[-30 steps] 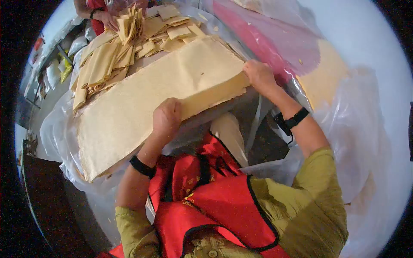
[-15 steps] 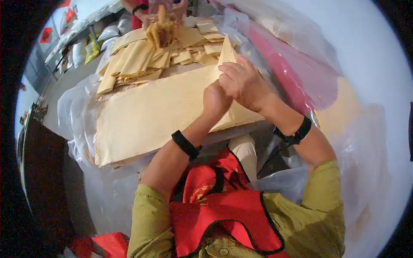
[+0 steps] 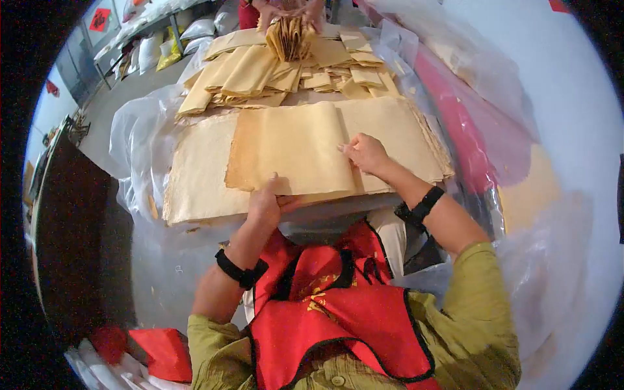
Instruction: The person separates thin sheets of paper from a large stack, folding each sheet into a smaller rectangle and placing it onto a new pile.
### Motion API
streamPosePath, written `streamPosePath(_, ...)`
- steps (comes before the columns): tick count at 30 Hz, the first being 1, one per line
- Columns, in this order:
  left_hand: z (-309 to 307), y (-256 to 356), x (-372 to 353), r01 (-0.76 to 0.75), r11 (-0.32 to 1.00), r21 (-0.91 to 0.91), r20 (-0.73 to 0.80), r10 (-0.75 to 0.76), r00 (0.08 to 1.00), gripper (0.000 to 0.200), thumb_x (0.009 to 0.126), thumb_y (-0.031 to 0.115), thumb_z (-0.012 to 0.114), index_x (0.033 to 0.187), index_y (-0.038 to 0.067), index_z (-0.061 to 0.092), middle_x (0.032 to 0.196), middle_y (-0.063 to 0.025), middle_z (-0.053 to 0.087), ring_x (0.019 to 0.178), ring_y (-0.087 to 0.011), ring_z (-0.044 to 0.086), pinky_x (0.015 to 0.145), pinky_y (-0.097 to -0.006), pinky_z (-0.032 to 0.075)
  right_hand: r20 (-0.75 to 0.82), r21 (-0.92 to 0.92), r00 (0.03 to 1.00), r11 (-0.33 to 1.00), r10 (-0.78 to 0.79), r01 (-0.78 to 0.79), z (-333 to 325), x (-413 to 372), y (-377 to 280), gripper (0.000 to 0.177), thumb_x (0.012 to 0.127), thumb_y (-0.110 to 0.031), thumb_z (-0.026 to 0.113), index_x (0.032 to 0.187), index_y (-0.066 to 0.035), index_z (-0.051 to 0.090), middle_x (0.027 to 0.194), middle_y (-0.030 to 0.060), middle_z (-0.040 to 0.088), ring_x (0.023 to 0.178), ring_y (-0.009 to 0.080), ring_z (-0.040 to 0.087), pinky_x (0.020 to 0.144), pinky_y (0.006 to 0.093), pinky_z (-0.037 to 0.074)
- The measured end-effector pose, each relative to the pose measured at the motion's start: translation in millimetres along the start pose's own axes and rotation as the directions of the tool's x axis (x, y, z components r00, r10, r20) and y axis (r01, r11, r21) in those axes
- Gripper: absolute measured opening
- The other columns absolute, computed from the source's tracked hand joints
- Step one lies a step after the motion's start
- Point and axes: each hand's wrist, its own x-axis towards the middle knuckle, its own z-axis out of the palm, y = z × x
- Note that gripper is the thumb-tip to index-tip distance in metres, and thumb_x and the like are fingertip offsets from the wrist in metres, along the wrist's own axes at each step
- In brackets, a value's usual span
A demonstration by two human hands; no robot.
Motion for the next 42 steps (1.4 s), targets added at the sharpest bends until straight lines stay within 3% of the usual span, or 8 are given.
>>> streamPosePath(8, 2, -5, -33, 0.278, 0.926, 0.254, 0.262, -0.343, 0.902, 0.040, 0.089, 0.037, 0.038, 0.094, 0.000, 0.051, 0.092, -0.0182, 0.059, 0.077, -0.0264, 0.061, 0.066, -0.0360, 0.050, 0.227, -0.086, 0.973, 0.996, 0.041, -0.022, 21, 34, 24, 0.024, 0.074, -0.023, 0.063, 0.073, -0.002, 0.054, 0.059, 0.0076, 0.055, 0.050, 0.0152, 0.055, 0.044, 0.0294, 0.046)
streamPosePath(11, 27, -25, -35, -0.151, 0.888, 0.435, 0.477, -0.085, 0.875, 0.032, 0.087, 0.030, 0.044, 0.088, -0.001, 0.054, 0.090, -0.0196, 0.059, 0.076, -0.0284, 0.061, 0.064, -0.0369, 0.049, 0.307, 0.451, 0.940, 0.847, 0.150, -0.282, 8, 24, -25, 0.018, 0.076, -0.019, 0.059, 0.076, -0.002, 0.053, 0.065, 0.0073, 0.056, 0.052, 0.0163, 0.056, 0.045, 0.0314, 0.048)
streamPosePath(14, 65, -30, -18, -0.920, -0.075, 0.384, 0.735, 0.629, 0.255, 0.019, 0.081, 0.017, 0.049, 0.086, -0.001, 0.055, 0.087, -0.0222, 0.057, 0.077, -0.0326, 0.058, 0.065, -0.0387, 0.048, 0.298, 0.475, 0.951, 0.851, 0.085, -0.225, 10, 24, -51, 0.015, 0.077, -0.017, 0.056, 0.078, -0.002, 0.052, 0.070, 0.0067, 0.056, 0.055, 0.0169, 0.057, 0.047, 0.0323, 0.049)
streamPosePath(17, 77, -20, -15, -0.691, -0.166, 0.703, 0.700, 0.329, 0.634, 0.018, 0.073, 0.010, 0.051, 0.087, -0.002, 0.055, 0.087, -0.0249, 0.054, 0.083, -0.0372, 0.054, 0.070, -0.0403, 0.046, 0.264, 0.446, 0.963, 0.878, 0.059, -0.176, 8, 27, -66, 0.014, 0.078, -0.017, 0.056, 0.076, -0.003, 0.052, 0.066, 0.0058, 0.055, 0.055, 0.0156, 0.056, 0.047, 0.0311, 0.048)
streamPosePath(25, 48, -47, 61, -0.603, -0.358, 0.713, 0.689, 0.517, 0.508, 0.032, 0.075, 0.016, 0.049, 0.101, -0.003, 0.053, 0.102, -0.0205, 0.054, 0.098, -0.0323, 0.050, 0.088, -0.0385, 0.038, 0.078, 0.789, 0.981, 0.612, -0.175, 0.046, -22, 43, -154, 0.015, 0.078, -0.010, 0.058, 0.088, 0.002, 0.056, 0.078, 0.0078, 0.060, 0.064, 0.0156, 0.059, 0.056, 0.0294, 0.050)
streamPosePath(29, -7, -42, 136, -0.854, -0.138, 0.501, 0.713, 0.625, 0.317, 0.034, 0.082, 0.020, 0.046, 0.109, -0.001, 0.049, 0.110, -0.0166, 0.052, 0.101, -0.0291, 0.049, 0.092, -0.0365, 0.036, -0.043, 0.892, 0.890, 0.383, -0.455, 0.239, -78, 36, -182, 0.020, 0.083, -0.013, 0.051, 0.097, 0.001, 0.054, 0.087, 0.0078, 0.060, 0.075, 0.0150, 0.059, 0.068, 0.0302, 0.050)
streamPosePath(34, -70, 8, 85, -0.586, 0.768, 0.257, 0.249, 0.533, 0.808, 0.035, 0.083, 0.021, 0.045, 0.110, 0.000, 0.049, 0.112, -0.0161, 0.050, 0.104, -0.0284, 0.047, 0.093, -0.0369, 0.035, 0.075, 0.850, 0.957, 0.520, -0.279, 0.085, -109, 19, -106, 0.021, 0.084, -0.012, 0.047, 0.099, 0.001, 0.053, 0.089, 0.0077, 0.059, 0.079, 0.0147, 0.059, 0.070, 0.0283, 0.050)
streamPosePath(42, -78, 27, 81, -0.463, 0.885, 0.053, 0.135, 0.453, 0.881, 0.036, 0.084, 0.022, 0.044, 0.113, 0.001, 0.047, 0.116, -0.0152, 0.047, 0.108, -0.0275, 0.044, 0.094, -0.0374, 0.033, 0.041, -0.208, 0.992, 0.972, 0.117, -0.106, -68, 10, 51, 0.020, 0.077, -0.017, 0.056, 0.093, -0.005, 0.057, 0.088, 0.0105, 0.059, 0.078, 0.0220, 0.058, 0.068, 0.0315, 0.048)
